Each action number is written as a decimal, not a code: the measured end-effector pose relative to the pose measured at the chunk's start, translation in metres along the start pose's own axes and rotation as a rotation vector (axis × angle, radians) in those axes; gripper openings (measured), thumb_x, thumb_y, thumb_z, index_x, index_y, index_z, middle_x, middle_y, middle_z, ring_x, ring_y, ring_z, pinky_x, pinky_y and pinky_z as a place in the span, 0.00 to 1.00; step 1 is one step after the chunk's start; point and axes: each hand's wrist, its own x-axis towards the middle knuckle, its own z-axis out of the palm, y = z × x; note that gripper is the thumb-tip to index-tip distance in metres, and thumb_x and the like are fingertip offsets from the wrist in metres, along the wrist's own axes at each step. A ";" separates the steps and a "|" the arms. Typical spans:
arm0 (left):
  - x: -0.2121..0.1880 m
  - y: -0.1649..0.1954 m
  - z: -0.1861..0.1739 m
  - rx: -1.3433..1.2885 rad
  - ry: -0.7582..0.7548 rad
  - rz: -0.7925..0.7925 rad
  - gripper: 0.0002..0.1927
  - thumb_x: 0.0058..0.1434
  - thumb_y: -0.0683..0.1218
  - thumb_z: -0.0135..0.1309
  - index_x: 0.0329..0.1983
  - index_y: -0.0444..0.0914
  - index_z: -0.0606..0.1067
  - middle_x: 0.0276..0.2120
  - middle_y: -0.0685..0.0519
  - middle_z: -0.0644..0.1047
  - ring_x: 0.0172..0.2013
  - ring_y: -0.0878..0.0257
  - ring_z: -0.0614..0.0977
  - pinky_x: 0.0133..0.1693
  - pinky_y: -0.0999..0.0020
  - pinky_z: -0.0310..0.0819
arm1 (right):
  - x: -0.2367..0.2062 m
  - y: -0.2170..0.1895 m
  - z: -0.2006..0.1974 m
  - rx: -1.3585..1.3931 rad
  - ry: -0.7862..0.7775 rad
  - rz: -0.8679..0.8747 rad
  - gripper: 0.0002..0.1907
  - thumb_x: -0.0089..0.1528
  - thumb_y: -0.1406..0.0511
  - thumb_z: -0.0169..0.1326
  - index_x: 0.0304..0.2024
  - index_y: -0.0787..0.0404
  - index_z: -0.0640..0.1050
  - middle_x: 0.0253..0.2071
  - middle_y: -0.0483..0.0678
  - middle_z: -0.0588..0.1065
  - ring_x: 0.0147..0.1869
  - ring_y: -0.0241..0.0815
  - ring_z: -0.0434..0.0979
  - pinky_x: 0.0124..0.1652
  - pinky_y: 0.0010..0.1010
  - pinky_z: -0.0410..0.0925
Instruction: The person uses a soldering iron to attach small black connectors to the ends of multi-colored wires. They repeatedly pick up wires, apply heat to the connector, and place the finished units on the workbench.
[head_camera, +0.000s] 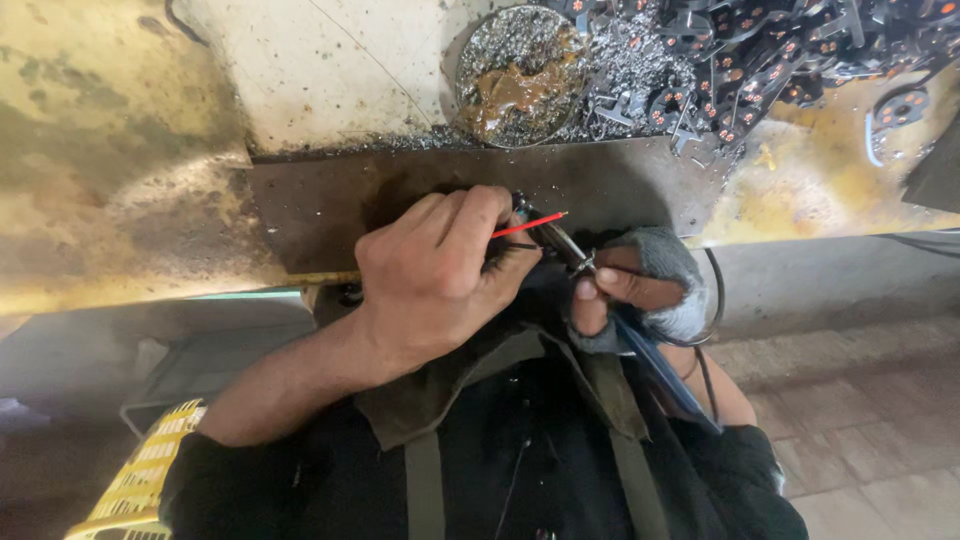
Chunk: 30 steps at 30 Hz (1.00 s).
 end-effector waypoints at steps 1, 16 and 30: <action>0.000 0.000 0.001 0.012 -0.004 0.005 0.18 0.57 0.46 0.69 0.44 0.39 0.73 0.32 0.55 0.78 0.32 0.60 0.81 0.31 0.64 0.72 | 0.002 -0.002 -0.001 0.036 0.058 0.004 0.11 0.66 0.66 0.57 0.34 0.69 0.79 0.32 0.52 0.76 0.34 0.41 0.75 0.33 0.31 0.65; 0.001 -0.002 0.001 0.039 0.016 0.025 0.18 0.58 0.46 0.68 0.44 0.39 0.73 0.33 0.54 0.77 0.34 0.59 0.80 0.33 0.63 0.72 | 0.000 -0.028 0.025 0.392 0.017 0.249 0.09 0.59 0.68 0.62 0.35 0.70 0.80 0.33 0.51 0.80 0.35 0.41 0.81 0.35 0.30 0.71; 0.003 -0.002 0.002 0.031 0.028 0.042 0.17 0.57 0.46 0.68 0.42 0.38 0.73 0.31 0.53 0.76 0.33 0.58 0.80 0.33 0.62 0.73 | 0.009 -0.075 0.050 -1.092 -0.032 -0.762 0.11 0.52 0.65 0.69 0.34 0.52 0.80 0.28 0.49 0.76 0.28 0.49 0.75 0.29 0.38 0.65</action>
